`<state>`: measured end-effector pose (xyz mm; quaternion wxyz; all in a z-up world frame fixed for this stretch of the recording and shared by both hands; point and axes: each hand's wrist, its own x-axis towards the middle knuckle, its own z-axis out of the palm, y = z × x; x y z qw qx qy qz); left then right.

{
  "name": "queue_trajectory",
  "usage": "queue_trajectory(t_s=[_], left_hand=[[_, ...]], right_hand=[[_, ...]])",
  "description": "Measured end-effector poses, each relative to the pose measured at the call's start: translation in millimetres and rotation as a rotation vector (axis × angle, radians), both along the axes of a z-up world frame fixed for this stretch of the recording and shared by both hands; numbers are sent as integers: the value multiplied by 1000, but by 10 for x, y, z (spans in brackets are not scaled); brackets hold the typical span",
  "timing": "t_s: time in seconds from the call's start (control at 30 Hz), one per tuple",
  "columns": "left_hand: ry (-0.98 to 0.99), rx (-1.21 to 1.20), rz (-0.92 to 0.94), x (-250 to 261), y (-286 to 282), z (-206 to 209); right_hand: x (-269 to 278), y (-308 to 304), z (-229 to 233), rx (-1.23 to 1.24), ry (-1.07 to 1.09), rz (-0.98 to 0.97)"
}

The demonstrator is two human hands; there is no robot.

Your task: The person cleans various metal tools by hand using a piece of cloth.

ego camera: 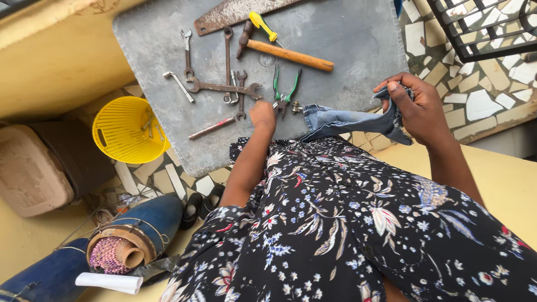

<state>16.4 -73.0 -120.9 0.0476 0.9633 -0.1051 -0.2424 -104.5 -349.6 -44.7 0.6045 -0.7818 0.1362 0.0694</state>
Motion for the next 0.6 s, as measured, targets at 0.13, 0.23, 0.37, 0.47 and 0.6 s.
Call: queue_trajectory(t_s=[0.13, 0.23, 0.37, 0.47, 0.6], left_hand=[[628, -49, 137, 71, 73, 63], [968, -262, 242, 80, 269, 57], [996, -887, 635, -67, 577, -32], [644, -1182, 614, -116, 668, -35], [443, -1497, 517, -7, 655, 260]], right_hand=[[30, -2, -178, 3, -45, -84], [133, 17, -468, 163, -176, -275], [365, 2, -737, 475, -266, -470], [593, 135, -713, 424, -316, -339], [884, 373, -361, 395, -366, -97]])
